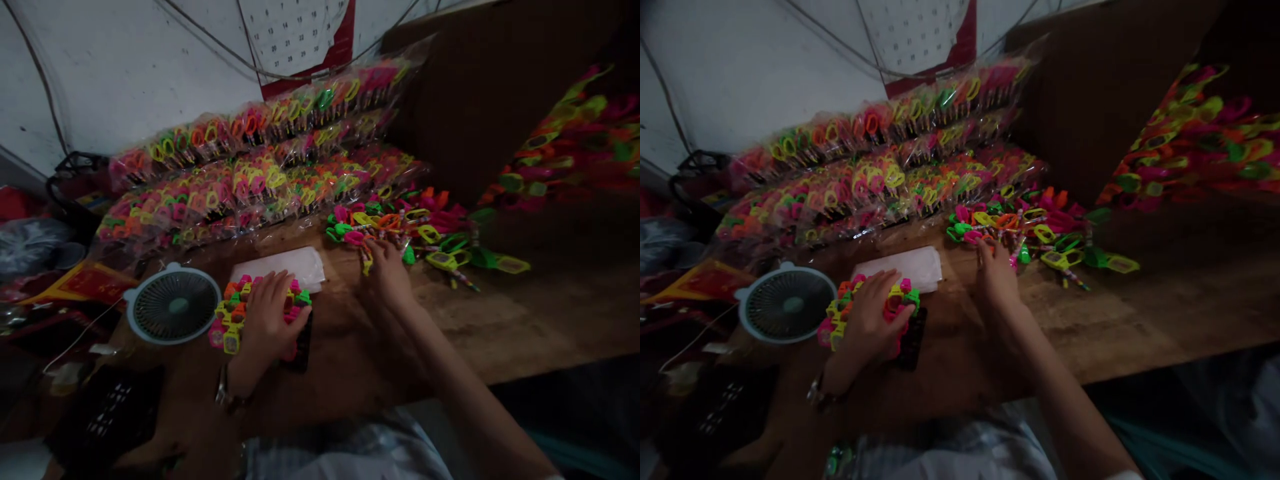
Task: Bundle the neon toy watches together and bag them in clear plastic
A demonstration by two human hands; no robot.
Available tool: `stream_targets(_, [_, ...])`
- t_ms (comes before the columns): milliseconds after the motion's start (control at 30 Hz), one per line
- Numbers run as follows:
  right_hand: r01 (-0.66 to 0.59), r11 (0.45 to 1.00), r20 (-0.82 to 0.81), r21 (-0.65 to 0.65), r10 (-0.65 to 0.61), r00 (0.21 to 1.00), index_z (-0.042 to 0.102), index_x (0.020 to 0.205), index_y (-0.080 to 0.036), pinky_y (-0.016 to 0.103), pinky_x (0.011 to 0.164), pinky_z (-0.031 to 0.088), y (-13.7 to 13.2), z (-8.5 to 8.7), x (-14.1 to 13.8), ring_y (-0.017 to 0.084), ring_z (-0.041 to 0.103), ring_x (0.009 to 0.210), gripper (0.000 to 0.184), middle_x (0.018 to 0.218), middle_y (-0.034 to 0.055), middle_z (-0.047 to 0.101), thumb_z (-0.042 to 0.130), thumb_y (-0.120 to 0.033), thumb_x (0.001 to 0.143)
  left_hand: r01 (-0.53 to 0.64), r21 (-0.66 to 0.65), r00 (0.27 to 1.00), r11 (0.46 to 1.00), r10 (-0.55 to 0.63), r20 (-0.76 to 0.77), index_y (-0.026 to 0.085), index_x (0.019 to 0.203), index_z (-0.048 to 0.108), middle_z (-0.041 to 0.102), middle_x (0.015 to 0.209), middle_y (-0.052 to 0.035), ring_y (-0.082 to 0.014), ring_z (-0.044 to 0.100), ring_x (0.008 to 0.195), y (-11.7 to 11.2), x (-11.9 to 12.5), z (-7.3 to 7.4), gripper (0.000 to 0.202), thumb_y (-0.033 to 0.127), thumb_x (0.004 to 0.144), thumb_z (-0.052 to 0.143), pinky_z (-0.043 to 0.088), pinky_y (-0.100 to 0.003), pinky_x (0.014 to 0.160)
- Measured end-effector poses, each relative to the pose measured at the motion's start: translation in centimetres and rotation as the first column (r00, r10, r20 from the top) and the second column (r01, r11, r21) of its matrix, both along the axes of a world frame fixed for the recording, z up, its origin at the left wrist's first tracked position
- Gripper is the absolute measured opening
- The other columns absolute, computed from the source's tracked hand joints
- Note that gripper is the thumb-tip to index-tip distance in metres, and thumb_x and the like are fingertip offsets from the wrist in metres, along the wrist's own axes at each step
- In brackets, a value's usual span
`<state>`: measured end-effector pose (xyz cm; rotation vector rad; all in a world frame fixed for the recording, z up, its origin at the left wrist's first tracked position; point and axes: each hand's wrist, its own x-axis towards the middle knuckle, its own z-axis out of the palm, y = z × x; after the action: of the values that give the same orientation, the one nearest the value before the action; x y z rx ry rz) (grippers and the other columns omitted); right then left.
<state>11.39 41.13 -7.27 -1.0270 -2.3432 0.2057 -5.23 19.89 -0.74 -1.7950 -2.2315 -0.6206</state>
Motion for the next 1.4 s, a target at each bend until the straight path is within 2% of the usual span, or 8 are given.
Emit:
stream_targets(133, [-0.173,0.982,0.307,-0.078,0.189,0.933,0.053,0.130,-0.018,0.040,0.086,0.046,3.0,-0.4,1.2,0.029,0.057,0.104,0.064,0.123,0.0180,0.055,0.045,0.002,0.070,0.034,-0.269,0.998,0.962,-0.018,0.060,0.019,0.118,0.055,0.060,0.120,-0.0107,-0.0322,0.049,0.117,2.5,-1.2,0.3,0.056,0.046,0.071,0.069,0.034,-0.050,0.102])
stream_targets(333, [-0.309,0.932,0.495,-0.188,0.361,0.790,0.057,0.126,-0.021,0.032,0.078,0.049,3.0,-0.3,0.5,0.024,0.064,0.093,0.058,0.137,0.0189,0.045,0.050,0.002,0.073,0.069,-0.264,0.994,0.962,-0.044,0.098,0.023,0.095,0.063,0.066,0.098,-0.0038,-0.0246,0.058,0.098,2.5,-1.3,0.0,0.030,0.038,0.070,0.069,0.037,-0.046,0.098])
stream_targets(567, [-0.502,0.835,0.174,-0.226,0.541,0.823,0.067,0.100,-0.016,0.038,0.089,0.046,0.8,0.7,0.8,0.026,0.056,0.108,0.032,0.113,0.0148,0.059,0.052,-0.003,0.075,0.051,-0.147,0.994,0.988,-0.036,0.104,0.021,0.113,0.057,0.063,0.117,-0.0081,-0.0259,0.051,0.119,1.3,-1.6,0.2,0.033,0.037,0.084,0.057,0.029,-0.052,0.106])
stream_targets(733, [-0.627,0.546,-0.546,-0.556,0.329,0.771,0.053,0.108,-0.019,0.032,0.078,0.051,-6.9,-0.3,1.8,0.019,0.062,0.087,0.028,0.097,0.0050,0.064,0.053,-0.023,0.080,-0.024,0.066,0.997,0.998,0.020,0.069,0.022,0.113,0.057,0.065,0.113,-0.0063,-0.0221,0.055,0.112,-1.6,-1.6,0.9,0.027,0.032,0.091,0.047,0.038,-0.045,0.101])
stream_targets(867, [-0.697,0.304,-0.724,-0.649,0.035,0.689,0.049,0.099,-0.022,0.028,0.072,0.051,-13.3,-1.9,0.1,0.017,0.062,0.081,0.037,0.091,0.0014,0.063,0.069,-0.025,0.067,0.059,0.027,0.998,0.998,-0.059,-0.009,0.024,0.114,0.056,0.064,0.116,-0.0032,-0.0223,0.051,0.117,-4.3,0.2,0.1,0.026,0.029,0.089,0.051,0.033,-0.048,0.106])
stream_targets(1000, [-0.677,0.384,-0.705,-0.628,0.087,0.704,0.053,0.089,-0.020,0.026,0.068,0.050,-16.6,-2.8,-2.1,0.015,0.059,0.075,0.023,0.084,0.0003,0.060,0.065,-0.019,0.071,0.052,-0.002,0.998,0.999,-0.052,-0.031,0.024,0.119,0.053,0.060,0.124,-0.0034,-0.0236,0.049,0.120,-5.3,1.1,-1.2,0.033,0.028,0.086,0.055,0.031,-0.050,0.108])
stream_targets(1200, [-0.582,0.729,-0.337,-0.359,0.480,0.810,0.058,0.104,-0.016,0.039,0.087,0.050,-17.0,-3.5,-2.1,0.021,0.057,0.099,0.031,0.105,0.0118,0.061,0.050,-0.002,0.077,0.058,0.062,0.997,0.996,-0.055,-0.048,0.022,0.118,0.053,0.065,0.116,-0.0024,-0.0234,0.051,0.118,-5.0,1.1,-2.0,0.035,0.019,0.083,0.053,0.030,-0.050,0.108])
stream_targets(1400, [-0.484,0.756,-0.352,-0.441,0.351,0.868,0.062,0.103,-0.019,0.037,0.081,0.052,-14.6,-2.5,0.5,0.022,0.062,0.091,0.026,0.103,0.0110,0.065,0.050,-0.012,0.081,0.057,0.100,0.997,0.993,-0.051,-0.060,0.021,0.117,0.054,0.066,0.115,-0.0036,-0.0229,0.053,0.116,-5.1,1.3,-2.4,0.036,0.016,0.082,0.050,0.028,-0.050,0.109])
